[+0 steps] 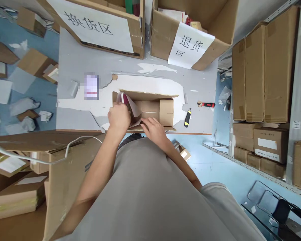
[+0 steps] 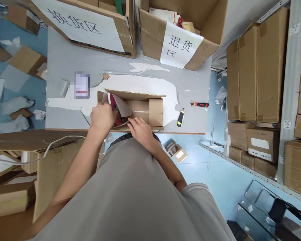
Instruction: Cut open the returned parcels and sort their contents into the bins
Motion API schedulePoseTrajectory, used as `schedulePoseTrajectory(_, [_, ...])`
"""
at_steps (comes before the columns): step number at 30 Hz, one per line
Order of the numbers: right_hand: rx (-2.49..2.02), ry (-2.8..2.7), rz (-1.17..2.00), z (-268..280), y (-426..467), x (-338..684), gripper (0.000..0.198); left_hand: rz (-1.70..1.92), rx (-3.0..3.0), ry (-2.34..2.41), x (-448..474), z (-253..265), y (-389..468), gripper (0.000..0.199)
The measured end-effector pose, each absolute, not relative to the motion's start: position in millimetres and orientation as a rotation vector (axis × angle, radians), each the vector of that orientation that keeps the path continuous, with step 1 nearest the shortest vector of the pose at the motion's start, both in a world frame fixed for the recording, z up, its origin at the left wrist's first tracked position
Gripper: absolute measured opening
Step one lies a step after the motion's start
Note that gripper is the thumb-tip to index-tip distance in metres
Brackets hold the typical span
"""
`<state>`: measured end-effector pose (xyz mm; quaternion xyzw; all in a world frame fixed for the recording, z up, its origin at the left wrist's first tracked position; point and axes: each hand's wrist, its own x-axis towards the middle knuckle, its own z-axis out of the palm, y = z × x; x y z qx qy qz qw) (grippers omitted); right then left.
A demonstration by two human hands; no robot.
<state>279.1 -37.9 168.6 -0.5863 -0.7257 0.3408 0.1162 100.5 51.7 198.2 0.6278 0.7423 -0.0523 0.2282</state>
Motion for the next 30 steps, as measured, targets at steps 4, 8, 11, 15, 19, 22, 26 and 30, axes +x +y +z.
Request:
schedulePoseTrajectory(4, [-1.737,-2.132,1.004,166.8,-35.2,275.3,0.044,-0.274,1.719,2.01,116.9,199.8,54.1,0.033])
schedulePoseTrajectory(8, [-1.8,-2.091,1.045,170.2,-23.3,271.9,0.05,-0.032,1.85,1.977,123.7,195.8,44.5,0.037])
schedulePoseTrajectory(11, [-1.853,-2.063,1.066,169.5,-16.1,270.0,0.056,0.219,1.911,1.959,120.4,194.9,34.8,0.036])
schedulePoseTrajectory(15, [-1.815,-2.04,1.061,164.3,-12.7,268.5,0.058,0.445,1.955,1.913,114.5,206.6,25.3,0.029])
schedulePoseTrajectory(19, [-1.801,-2.0,1.047,164.5,-11.7,267.7,0.057,0.626,2.054,1.818,108.6,236.1,20.7,0.02])
schedulePoseTrajectory(22, [-1.819,-1.887,0.961,173.0,-6.8,269.6,0.073,0.724,2.095,1.705,103.3,260.8,22.1,0.017])
schedulePoseTrajectory(26, [-1.781,-1.759,0.855,182.9,14.3,282.4,0.109,0.824,2.075,1.548,95.4,289.5,32.8,0.021])
schedulePoseTrajectory(30, [-1.723,-1.77,0.829,174.0,44.1,304.9,0.094,0.998,1.963,1.514,77.0,331.7,37.5,0.034])
